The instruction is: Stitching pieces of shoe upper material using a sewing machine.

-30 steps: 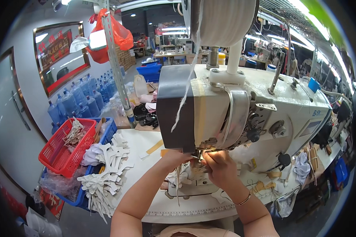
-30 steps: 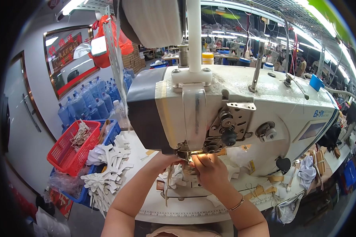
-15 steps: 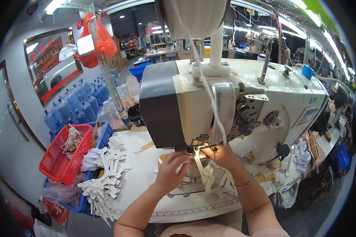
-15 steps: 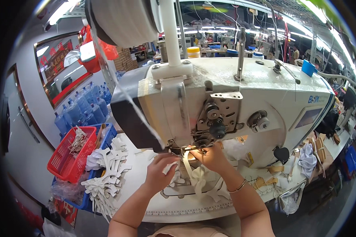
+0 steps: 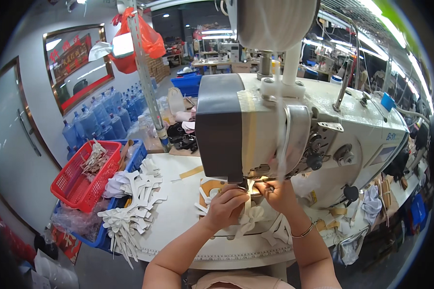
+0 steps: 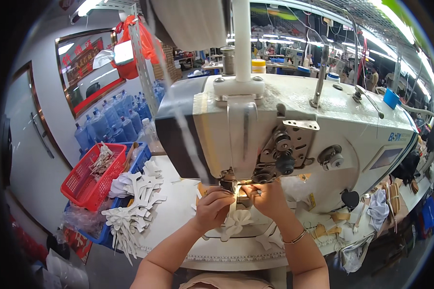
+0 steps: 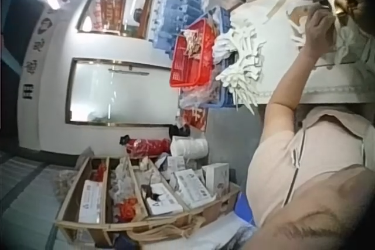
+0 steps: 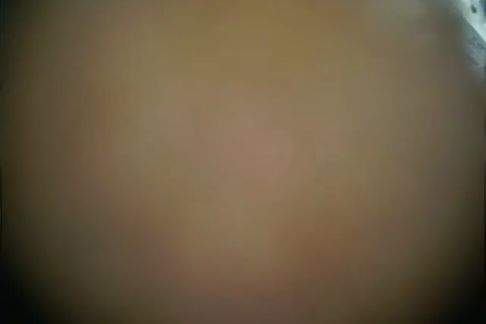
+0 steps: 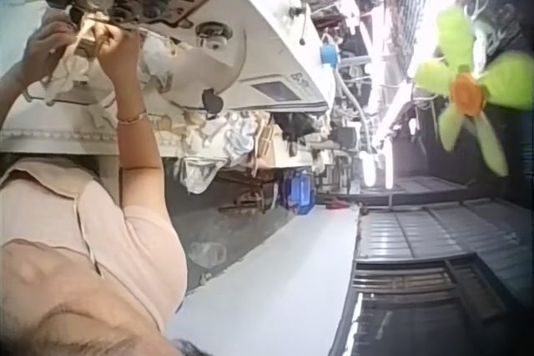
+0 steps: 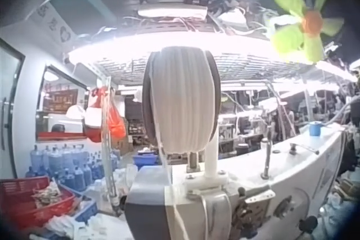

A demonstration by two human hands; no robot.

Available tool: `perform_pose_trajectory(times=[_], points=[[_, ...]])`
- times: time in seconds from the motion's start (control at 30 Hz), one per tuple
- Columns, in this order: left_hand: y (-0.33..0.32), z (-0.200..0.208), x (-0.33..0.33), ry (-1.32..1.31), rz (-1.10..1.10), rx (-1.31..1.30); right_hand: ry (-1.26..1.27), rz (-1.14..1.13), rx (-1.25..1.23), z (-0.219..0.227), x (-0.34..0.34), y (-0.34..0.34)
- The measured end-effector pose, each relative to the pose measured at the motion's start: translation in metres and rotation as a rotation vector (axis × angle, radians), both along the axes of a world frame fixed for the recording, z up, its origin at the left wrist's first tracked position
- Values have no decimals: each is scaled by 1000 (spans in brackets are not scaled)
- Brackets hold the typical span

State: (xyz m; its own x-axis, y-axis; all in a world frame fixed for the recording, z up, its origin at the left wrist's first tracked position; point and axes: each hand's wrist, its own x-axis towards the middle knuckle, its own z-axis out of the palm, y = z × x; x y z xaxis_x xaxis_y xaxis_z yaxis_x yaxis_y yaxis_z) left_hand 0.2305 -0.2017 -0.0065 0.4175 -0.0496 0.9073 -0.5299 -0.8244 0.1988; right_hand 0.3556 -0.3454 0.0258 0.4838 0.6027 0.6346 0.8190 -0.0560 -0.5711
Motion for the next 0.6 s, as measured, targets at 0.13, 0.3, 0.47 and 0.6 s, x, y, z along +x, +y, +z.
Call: perform_pose_trajectory(times=[0.13,0.3,0.47,0.6], points=[[2,2,1,30,-23,-42,8,-3,-10,-2,3,0],[4,1,3,29,-45,-63,-37,-25,-15,-2,2,-1],[37,-10,23,149,-66,-428,-322,-163,79,5,-21,-9],[33,27,26,689,-52,-835,-351,-81,4,12,-56,-23]])
